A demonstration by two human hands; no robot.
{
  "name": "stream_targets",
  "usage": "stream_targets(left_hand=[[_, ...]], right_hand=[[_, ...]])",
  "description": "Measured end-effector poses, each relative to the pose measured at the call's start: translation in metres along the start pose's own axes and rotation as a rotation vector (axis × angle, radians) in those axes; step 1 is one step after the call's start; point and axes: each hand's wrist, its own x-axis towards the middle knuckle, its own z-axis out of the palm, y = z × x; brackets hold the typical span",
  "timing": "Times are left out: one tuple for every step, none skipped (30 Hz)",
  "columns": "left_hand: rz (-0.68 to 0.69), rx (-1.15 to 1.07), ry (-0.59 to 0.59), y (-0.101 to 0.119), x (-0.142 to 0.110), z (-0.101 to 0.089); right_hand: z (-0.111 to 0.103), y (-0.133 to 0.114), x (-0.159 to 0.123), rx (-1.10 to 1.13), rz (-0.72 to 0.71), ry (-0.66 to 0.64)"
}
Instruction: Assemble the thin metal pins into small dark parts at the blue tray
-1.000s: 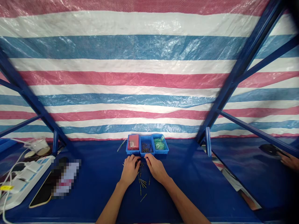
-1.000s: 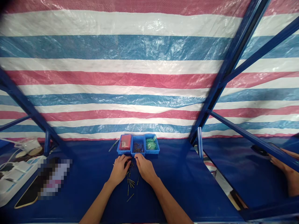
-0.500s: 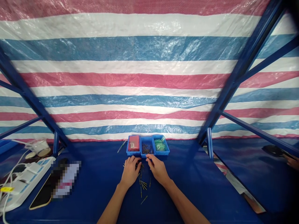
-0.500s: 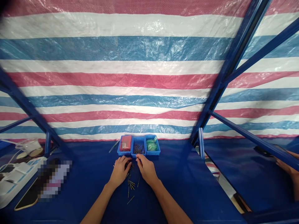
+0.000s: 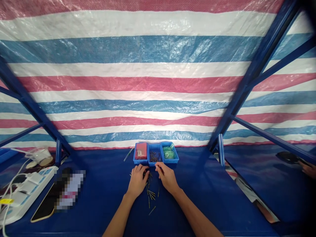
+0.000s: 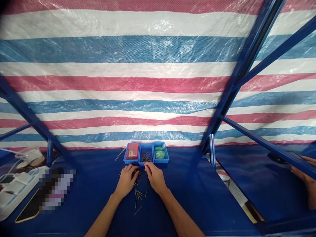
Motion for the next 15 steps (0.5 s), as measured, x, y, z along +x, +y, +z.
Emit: stream_targets(left_hand=[[0.000,-0.001,0.000,0.000,0.000,0.000],[-0.001,0.000,-0.002,0.000,0.000,0.000],[-0.001,0.000,-0.004,0.000,0.000,-0.001],[-0.001,0.001,-0.007,0.000,0.000,-0.001],[0.000,0.003,-0.011,0.000,0.001,-0.001],[0.002,0.004,-0.013,0.000,0.001,-0.001],[0.004,0.006,-0.013,0.000,0.001,-0.002],[0.005,0.007,-0.012,0.000,0.001,-0.002],[0.006,0.008,-0.010,0.000,0.001,-0.002],[0.005,0.008,-0.008,0.001,0.000,-0.002],[0.004,0.008,-0.006,0.001,0.000,-0.001],[0.003,0.007,-0.006,0.001,0.000,-0.001],[0.002,0.007,-0.006,0.001,0.000,-0.001],[0.002,0.007,-0.008,0.001,0.000,-0.001],[0.003,0.008,-0.008,0.001,0.000,-0.001]], right_hand=[[0.000,-0.001,0.000,-0.013,-0.018,0.008],[-0.001,-0.001,0.000,-0.033,-0.040,0.017],[-0.001,-0.002,0.001,-0.056,-0.062,0.028],[-0.002,-0.003,0.001,-0.078,-0.079,0.041],[-0.002,-0.004,0.001,-0.096,-0.087,0.053],[-0.002,-0.005,0.001,-0.107,-0.087,0.068],[-0.002,-0.005,0.001,-0.105,-0.082,0.078],[-0.002,-0.005,0.001,-0.089,-0.068,0.086],[-0.002,-0.004,0.001,-0.063,-0.047,0.091],[-0.001,-0.003,0.000,-0.032,-0.017,0.098],[-0.001,-0.001,0.000,-0.007,0.021,0.112],[0.000,0.002,-0.001,0.005,0.054,0.122],[0.001,0.004,-0.001,-0.006,0.068,0.126],[0.001,0.006,-0.001,-0.021,0.076,0.131],[0.002,0.008,-0.002,-0.033,0.082,0.134]])
